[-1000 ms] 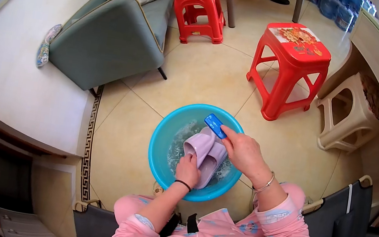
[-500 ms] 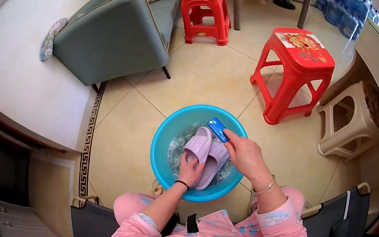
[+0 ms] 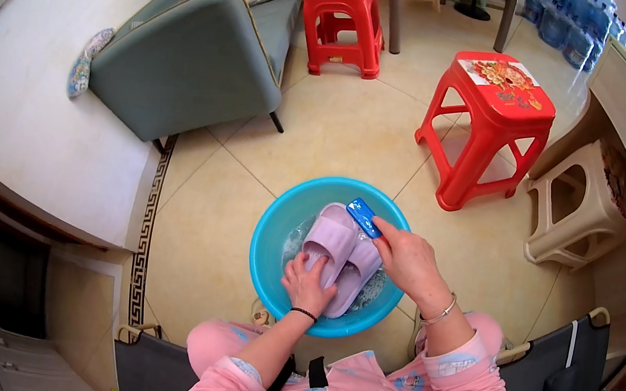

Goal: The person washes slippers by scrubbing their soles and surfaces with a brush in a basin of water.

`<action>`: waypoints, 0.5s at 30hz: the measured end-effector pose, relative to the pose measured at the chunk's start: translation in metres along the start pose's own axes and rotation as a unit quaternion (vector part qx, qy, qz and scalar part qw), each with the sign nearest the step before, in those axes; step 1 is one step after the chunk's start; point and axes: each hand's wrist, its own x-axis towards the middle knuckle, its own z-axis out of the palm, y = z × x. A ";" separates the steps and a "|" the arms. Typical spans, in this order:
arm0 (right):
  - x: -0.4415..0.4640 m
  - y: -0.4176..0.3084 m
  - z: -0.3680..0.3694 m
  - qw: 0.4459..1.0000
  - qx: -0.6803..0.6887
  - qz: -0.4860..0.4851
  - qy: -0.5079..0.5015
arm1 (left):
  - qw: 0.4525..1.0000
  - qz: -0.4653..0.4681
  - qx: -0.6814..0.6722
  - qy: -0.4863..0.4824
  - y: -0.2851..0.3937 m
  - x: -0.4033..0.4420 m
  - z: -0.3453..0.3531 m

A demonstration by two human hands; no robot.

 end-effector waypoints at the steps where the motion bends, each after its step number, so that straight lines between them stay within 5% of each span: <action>1: 0.000 0.001 -0.002 1.000 -0.001 0.001 0.002 | 0.999 0.027 0.008 0.033 0.002 -0.001 -0.004; 15: 0.000 0.003 -0.007 1.000 0.013 0.012 0.025 | 0.987 0.100 -0.014 0.126 -0.005 -0.002 -0.003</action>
